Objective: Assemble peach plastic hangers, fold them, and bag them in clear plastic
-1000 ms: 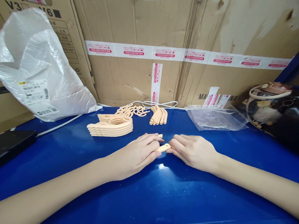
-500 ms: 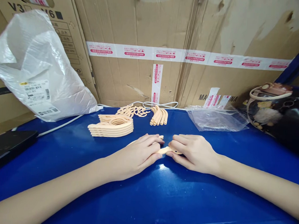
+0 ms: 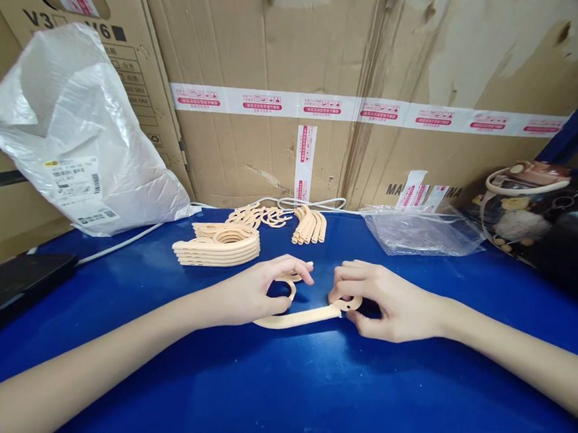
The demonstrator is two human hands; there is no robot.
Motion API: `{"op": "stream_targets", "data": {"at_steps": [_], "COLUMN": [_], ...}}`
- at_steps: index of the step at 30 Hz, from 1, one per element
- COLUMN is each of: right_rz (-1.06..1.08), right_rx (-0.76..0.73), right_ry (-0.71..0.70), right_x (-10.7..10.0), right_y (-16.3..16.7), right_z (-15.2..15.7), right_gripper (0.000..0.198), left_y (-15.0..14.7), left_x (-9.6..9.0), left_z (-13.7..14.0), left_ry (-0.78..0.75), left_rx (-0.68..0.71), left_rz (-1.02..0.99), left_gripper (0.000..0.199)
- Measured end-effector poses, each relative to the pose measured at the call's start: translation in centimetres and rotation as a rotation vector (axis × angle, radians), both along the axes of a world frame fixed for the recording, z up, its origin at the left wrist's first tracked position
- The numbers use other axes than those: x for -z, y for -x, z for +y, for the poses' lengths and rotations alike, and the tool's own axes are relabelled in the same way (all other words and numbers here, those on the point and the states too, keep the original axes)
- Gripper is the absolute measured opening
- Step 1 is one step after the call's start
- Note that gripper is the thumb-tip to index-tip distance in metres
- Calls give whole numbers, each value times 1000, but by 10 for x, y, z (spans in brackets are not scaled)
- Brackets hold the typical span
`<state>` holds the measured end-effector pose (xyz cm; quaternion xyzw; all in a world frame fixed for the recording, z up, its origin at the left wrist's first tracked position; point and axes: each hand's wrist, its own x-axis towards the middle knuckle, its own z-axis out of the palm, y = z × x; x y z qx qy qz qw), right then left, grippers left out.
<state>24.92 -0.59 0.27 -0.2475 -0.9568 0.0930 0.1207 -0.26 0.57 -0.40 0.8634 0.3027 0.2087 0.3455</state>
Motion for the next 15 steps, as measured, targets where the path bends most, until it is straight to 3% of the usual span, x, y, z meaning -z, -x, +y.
{"op": "stream_targets", "data": {"at_steps": [10,15], "right_rz": [-11,39], "right_rx": [-27,-41], "right_ry": [139,116], "right_x": [-14,-10], "right_y": [-8,-4], "right_z": [-1,-6], "right_gripper": [28,29], "left_y": [-3,-5], "left_x": [8,8], "left_z": [-1,-5], "left_ry": [-283,-462], "left_rx": [-136,-203], "left_rz": [76,202], "left_gripper": [20,23]}}
